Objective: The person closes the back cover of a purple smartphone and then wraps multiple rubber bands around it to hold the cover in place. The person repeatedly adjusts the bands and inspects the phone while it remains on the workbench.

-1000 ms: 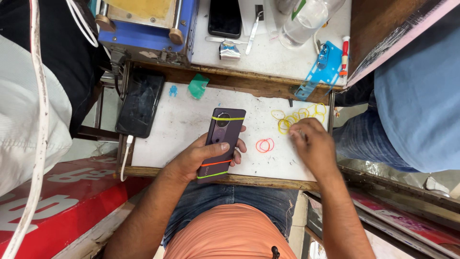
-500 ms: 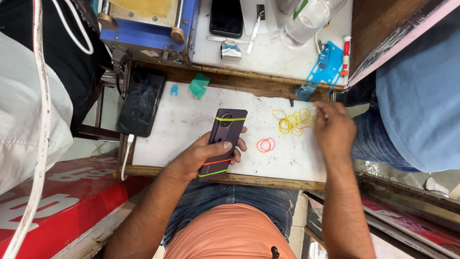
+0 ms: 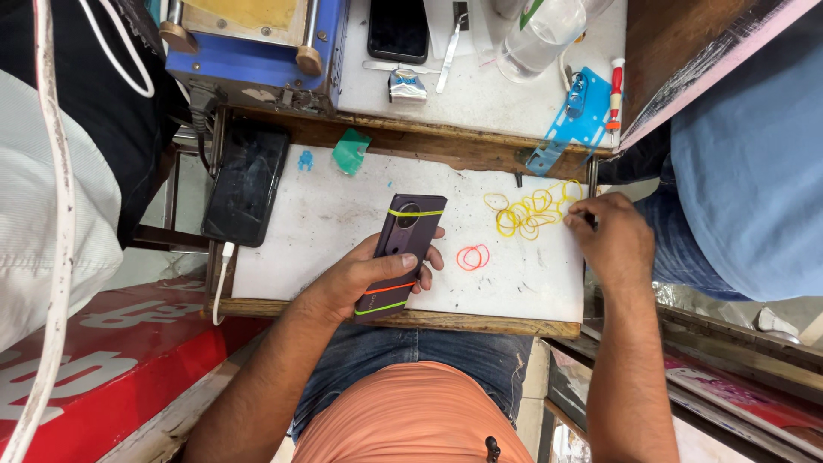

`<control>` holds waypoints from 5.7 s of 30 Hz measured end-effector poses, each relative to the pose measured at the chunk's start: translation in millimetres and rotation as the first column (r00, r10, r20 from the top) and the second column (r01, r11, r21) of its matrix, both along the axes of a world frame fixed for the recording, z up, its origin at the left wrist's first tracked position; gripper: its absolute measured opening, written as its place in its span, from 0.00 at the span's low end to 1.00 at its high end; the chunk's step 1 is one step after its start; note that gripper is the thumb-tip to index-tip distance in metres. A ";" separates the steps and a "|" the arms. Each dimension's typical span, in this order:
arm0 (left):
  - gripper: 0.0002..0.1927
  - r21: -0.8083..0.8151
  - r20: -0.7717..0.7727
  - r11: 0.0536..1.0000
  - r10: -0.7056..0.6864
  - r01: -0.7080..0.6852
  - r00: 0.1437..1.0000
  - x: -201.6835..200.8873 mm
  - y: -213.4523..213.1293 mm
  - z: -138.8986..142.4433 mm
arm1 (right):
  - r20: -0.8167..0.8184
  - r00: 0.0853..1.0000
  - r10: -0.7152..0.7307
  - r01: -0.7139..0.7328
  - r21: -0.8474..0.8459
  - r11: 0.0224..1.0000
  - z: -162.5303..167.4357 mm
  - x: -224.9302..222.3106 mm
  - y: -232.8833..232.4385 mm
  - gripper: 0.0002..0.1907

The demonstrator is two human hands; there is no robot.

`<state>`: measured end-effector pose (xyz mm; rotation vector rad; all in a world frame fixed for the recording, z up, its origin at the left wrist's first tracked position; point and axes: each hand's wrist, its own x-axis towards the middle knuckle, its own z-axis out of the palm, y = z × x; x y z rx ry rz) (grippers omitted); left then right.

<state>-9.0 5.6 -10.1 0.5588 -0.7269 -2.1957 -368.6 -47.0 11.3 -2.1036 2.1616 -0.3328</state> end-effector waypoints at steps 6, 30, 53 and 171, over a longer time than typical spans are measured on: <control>0.34 0.011 0.009 1.000 -0.001 0.001 1.000 2.7 2.2 2.0 | -0.009 0.999 0.031 -0.031 0.073 0.997 6.1 -0.1 5.3 0.08; 0.40 0.048 -0.372 0.990 -0.104 0.131 0.922 -13.5 16.3 -0.1 | 0.942 0.058 -0.330 -0.445 0.320 0.837 -20.2 80.9 73.3 0.05; 0.30 -0.475 0.608 0.850 0.128 0.230 0.783 -18.2 -3.2 15.0 | 0.488 0.532 0.692 -0.805 0.039 0.592 72.7 70.2 56.2 0.24; 0.19 -0.896 0.375 0.442 0.792 -0.028 0.482 -66.6 -10.6 34.0 | 0.665 -0.674 -0.320 -0.254 0.199 0.947 -65.2 126.3 41.1 0.20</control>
